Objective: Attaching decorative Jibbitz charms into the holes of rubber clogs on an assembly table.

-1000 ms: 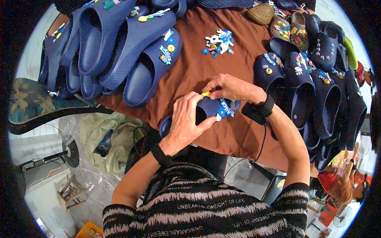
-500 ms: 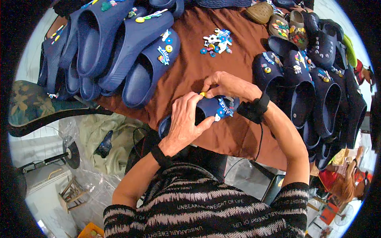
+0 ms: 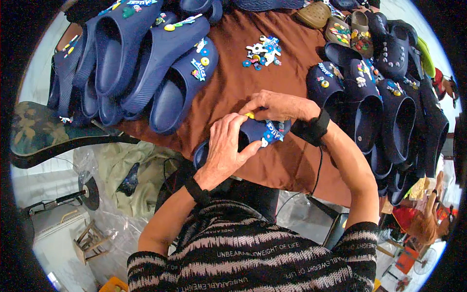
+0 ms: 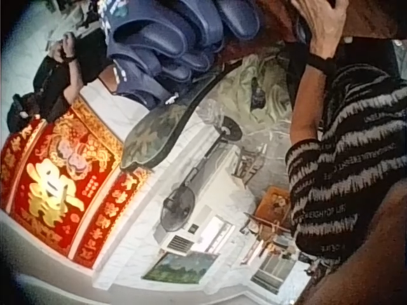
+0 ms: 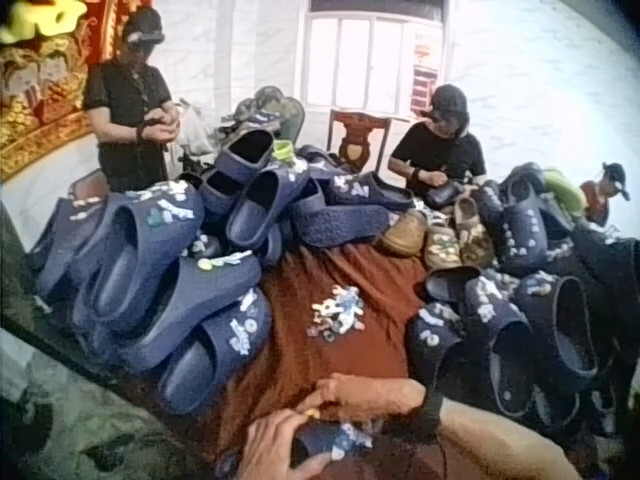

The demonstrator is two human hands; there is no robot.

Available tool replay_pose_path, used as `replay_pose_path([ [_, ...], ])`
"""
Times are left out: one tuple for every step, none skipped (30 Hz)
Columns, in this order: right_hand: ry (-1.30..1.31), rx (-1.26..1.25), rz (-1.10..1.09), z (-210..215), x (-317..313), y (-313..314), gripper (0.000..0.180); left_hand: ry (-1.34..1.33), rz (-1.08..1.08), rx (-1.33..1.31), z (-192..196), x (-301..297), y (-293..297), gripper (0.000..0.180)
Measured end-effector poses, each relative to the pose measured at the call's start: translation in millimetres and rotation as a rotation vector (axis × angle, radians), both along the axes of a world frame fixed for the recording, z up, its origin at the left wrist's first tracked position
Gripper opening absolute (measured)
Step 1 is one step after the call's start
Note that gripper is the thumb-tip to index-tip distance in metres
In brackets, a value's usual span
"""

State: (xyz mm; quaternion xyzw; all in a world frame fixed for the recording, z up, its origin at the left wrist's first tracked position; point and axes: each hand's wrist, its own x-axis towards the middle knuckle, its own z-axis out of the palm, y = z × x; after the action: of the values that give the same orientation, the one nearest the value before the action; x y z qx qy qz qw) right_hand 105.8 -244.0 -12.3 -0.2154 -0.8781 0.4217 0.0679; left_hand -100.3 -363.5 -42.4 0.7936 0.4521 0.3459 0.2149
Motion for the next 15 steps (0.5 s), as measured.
replay_pose_path([
  [0.001,0.002,0.000,2.7,-0.6,0.1,0.030,0.001,0.000,0.002,-0.2,-0.1,-0.1,0.068],
  [-0.071,-0.047,-0.031,5.2,-1.8,-0.4,0.032,-0.001,0.003,-0.003,-0.6,-0.2,-0.5,0.067],
  [-0.143,-0.097,-0.064,6.8,-2.7,-0.8,0.033,-0.004,0.006,-0.008,-0.7,-0.2,-0.5,0.067],
  [-0.141,-0.097,-0.064,7.4,-3.2,-1.5,0.033,-0.002,0.005,-0.008,-0.5,0.0,-0.7,0.067],
  [-0.140,-0.067,-0.077,7.6,-3.4,-2.3,0.032,-0.006,0.007,-0.001,-0.3,0.3,-0.8,0.067],
  [-0.139,-0.037,-0.091,7.5,-3.7,-2.9,0.031,-0.011,0.009,0.006,-0.2,0.5,-0.9,0.067],
  [-0.137,-0.038,-0.094,7.3,-3.7,-3.0,0.031,-0.009,0.005,0.006,-0.2,0.4,-0.7,0.067],
  [-0.129,-0.029,-0.107,7.0,-3.8,-2.8,0.030,-0.002,0.007,0.004,-0.4,-0.2,-0.5,0.067],
  [-0.121,-0.020,-0.120,6.7,-4.0,-2.6,0.029,0.004,0.009,0.001,-0.6,-0.5,-0.3,0.068],
  [-0.120,-0.020,-0.124,5.8,-4.3,-2.8,0.029,0.005,0.005,0.001,-0.8,-0.2,0.0,0.068],
  [-0.168,-0.031,-0.159,4.2,-4.9,-3.0,0.028,0.006,0.000,0.003,-1.1,0.2,0.7,0.068],
  [-0.215,-0.042,-0.193,2.4,-5.2,-3.0,0.028,0.006,-0.005,0.004,-1.3,0.3,1.1,0.068],
  [-0.216,-0.041,-0.197,-1.1,-4.0,-1.1,0.028,0.006,-0.009,0.005,-1.5,0.8,1.3,0.068],
  [-0.164,-0.097,-0.157,-4.2,-3.1,2.5,0.029,0.014,-0.005,0.016,-1.6,1.0,1.4,0.067],
  [-0.112,-0.152,-0.116,-6.8,-1.5,6.6,0.030,0.022,0.000,0.027,-1.5,1.3,1.3,0.067],
])
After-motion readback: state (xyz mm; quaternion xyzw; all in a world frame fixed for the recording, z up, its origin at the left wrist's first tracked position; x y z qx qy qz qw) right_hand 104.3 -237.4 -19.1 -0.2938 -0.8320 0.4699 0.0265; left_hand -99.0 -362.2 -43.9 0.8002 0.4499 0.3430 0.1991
